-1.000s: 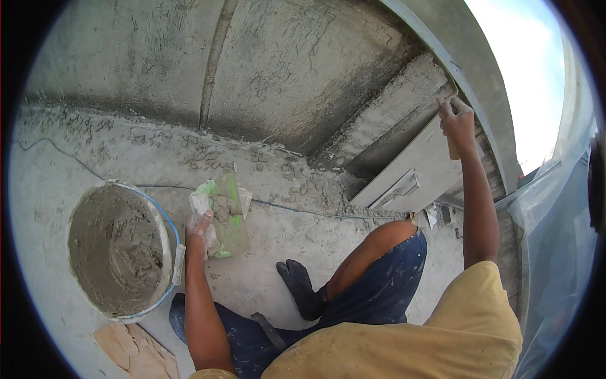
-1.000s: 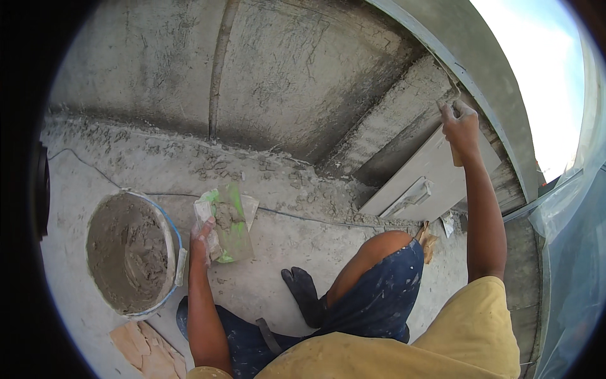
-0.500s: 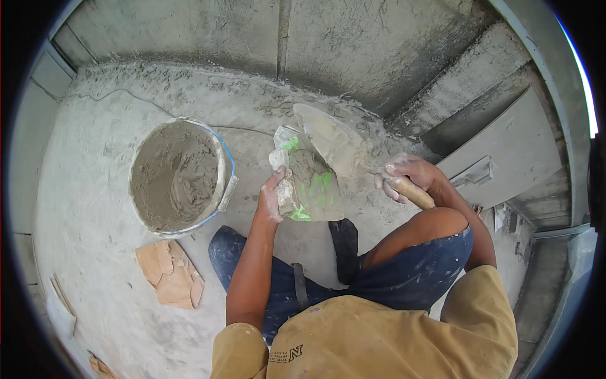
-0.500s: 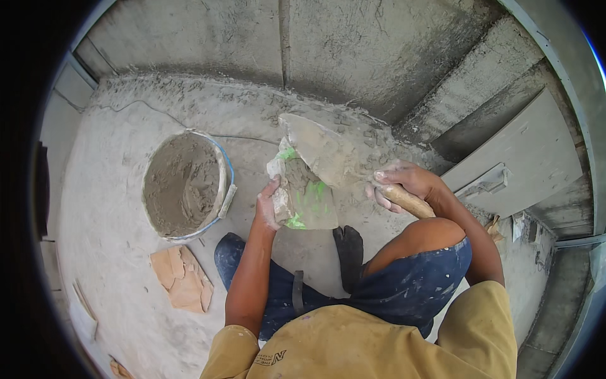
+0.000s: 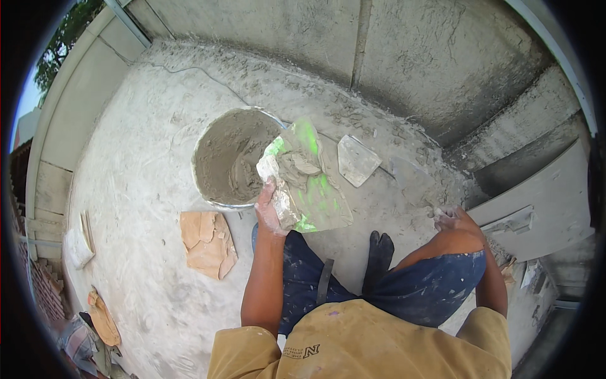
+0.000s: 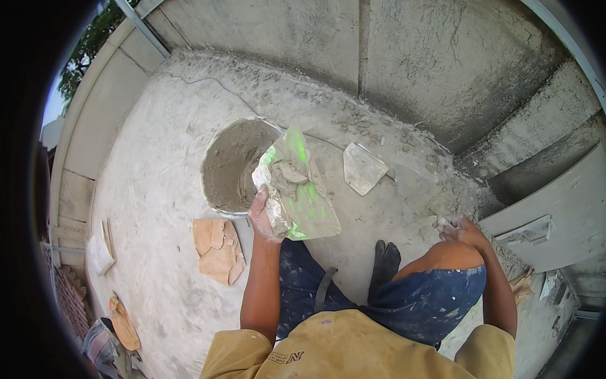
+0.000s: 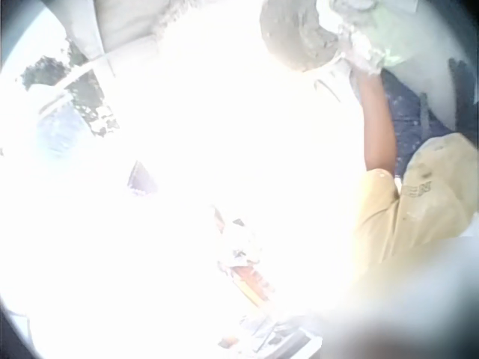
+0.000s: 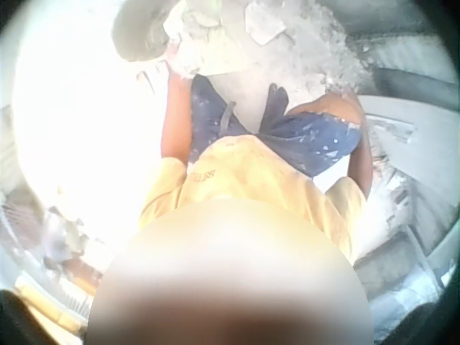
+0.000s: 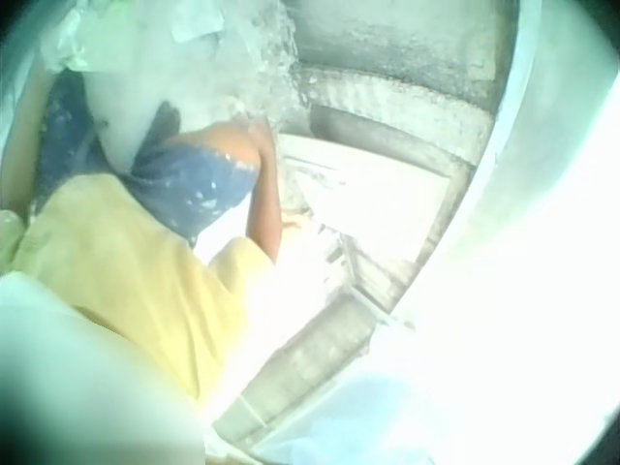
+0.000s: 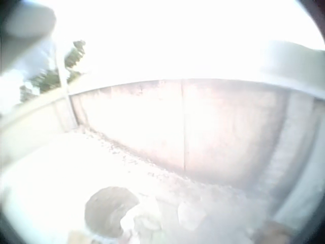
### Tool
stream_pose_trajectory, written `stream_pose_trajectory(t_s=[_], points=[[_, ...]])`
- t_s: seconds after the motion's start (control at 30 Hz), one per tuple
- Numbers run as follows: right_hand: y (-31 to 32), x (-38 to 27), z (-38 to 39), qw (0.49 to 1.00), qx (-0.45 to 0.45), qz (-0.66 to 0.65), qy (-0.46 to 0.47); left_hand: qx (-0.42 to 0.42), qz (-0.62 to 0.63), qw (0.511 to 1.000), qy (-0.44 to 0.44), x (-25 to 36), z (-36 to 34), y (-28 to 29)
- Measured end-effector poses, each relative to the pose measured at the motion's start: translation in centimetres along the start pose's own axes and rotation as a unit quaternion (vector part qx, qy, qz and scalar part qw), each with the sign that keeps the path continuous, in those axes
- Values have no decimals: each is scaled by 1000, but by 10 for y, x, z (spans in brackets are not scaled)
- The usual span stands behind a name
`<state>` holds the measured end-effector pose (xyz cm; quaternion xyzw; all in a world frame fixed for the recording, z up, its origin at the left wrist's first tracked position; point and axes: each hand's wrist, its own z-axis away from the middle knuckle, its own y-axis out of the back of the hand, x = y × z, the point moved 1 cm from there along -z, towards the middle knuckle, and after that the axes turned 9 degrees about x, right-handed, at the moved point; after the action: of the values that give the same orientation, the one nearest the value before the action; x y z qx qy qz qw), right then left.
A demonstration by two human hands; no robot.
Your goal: The person plasters a wall with cement mortar using a trowel and hawk.
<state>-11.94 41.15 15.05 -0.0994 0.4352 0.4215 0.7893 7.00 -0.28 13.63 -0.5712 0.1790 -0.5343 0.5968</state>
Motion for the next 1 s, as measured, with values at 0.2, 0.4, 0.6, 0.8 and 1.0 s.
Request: stream_pose_trajectory(t_s=[0.2, 0.4, 0.6, 0.8, 1.0], points=[[-60, -112, -44, 970, -45, 194, 137, 90, -38, 979, -180, 82, 38, 7], [-141, -252, -101, 893, -221, 316, 233, 194, -75, 925, -318, 149, 46, 67], [-217, -273, -178, 916, -260, 244, 182, 234, -66, 927, -286, 163, 29, 101], [-257, -273, -225, 874, -39, 297, 383, 238, -96, 934, -250, 166, -13, 95], [-274, -279, -266, 981, -144, 122, 51, 260, -157, 901, -309, 203, -80, 85]])
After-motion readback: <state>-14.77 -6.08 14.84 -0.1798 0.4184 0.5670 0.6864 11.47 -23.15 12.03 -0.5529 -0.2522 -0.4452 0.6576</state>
